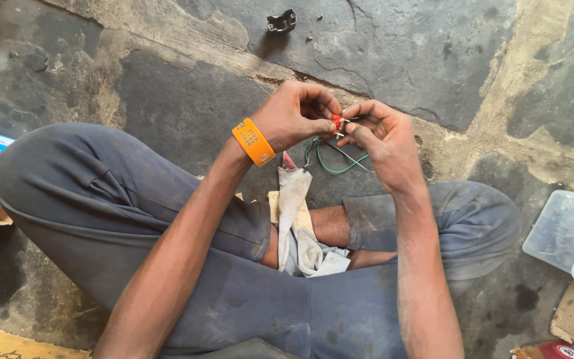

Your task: The person sits on the workshop floor and connects a green wire to a small red-and-white switch component, twisting and pressing the wire ends into the switch terminals by hand and repositioning the wire as they work.

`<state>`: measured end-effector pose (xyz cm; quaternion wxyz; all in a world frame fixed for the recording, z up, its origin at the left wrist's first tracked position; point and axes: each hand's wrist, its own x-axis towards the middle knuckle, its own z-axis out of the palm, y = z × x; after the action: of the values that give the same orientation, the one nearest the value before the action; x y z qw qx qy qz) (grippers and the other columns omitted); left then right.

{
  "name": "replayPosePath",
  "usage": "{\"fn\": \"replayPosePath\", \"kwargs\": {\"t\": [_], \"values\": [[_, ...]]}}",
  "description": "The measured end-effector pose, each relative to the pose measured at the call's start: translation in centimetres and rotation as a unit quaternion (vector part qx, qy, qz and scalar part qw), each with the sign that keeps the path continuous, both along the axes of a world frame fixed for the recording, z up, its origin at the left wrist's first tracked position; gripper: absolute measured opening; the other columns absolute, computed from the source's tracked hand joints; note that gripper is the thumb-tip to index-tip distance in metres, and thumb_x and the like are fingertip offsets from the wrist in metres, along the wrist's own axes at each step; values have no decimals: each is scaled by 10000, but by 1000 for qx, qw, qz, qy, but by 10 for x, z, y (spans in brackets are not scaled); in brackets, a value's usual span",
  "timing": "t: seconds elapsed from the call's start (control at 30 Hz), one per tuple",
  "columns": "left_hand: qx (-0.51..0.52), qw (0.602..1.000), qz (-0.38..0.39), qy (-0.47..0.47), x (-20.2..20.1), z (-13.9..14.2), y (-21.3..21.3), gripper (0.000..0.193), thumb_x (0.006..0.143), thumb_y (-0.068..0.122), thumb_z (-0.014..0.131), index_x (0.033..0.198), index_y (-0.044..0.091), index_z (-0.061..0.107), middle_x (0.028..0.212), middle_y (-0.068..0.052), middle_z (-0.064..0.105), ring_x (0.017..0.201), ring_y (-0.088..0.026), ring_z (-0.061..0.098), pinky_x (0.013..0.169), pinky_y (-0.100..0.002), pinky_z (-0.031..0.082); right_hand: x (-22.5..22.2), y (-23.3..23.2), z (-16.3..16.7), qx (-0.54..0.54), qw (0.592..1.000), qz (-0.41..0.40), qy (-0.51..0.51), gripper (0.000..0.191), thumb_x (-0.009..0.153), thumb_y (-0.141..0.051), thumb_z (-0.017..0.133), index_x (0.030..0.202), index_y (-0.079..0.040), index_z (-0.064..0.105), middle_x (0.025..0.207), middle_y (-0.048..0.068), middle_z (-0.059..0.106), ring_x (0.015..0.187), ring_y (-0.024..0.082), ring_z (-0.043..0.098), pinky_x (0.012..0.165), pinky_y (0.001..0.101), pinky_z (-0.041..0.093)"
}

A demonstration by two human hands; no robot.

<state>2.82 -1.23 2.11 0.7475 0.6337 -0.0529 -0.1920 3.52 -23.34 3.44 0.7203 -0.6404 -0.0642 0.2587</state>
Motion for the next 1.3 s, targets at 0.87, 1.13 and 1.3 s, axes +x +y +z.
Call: {"fn": "replayPosePath", "kwargs": {"t": [0.87, 1.13, 1.3], "values": [[-6, 1000, -8, 4, 0, 1, -1, 166, 864, 17, 777, 1014, -27, 719, 882, -41, 734, 799, -81, 708, 747, -239, 619, 0, 2, 0, 1, 1000, 9, -10, 154, 986, 3, 679, 1125, 62, 645, 1026, 88, 717, 933, 134, 707, 834, 279, 613], [11, 1000, -1, 3, 0, 1, 0, 172, 861, 25, 777, 1016, -24, 722, 879, -40, 741, 801, -81, 710, 744, -238, 619, 0, -1, 1, -12, 1000, 4, 7, 189, 974, 2, 654, 1154, 57, 637, 1028, 111, 729, 880, 157, 722, 804, 267, 593], [8, 1000, 0, 3, -1, 2, 0, 174, 860, 25, 778, 1017, -22, 719, 885, -38, 734, 805, -78, 705, 745, -240, 618, 0, -1, 2, -4, 1000, 2, 8, 190, 973, 10, 641, 1156, 62, 635, 1036, 113, 727, 899, 156, 722, 824, 278, 608]]}}
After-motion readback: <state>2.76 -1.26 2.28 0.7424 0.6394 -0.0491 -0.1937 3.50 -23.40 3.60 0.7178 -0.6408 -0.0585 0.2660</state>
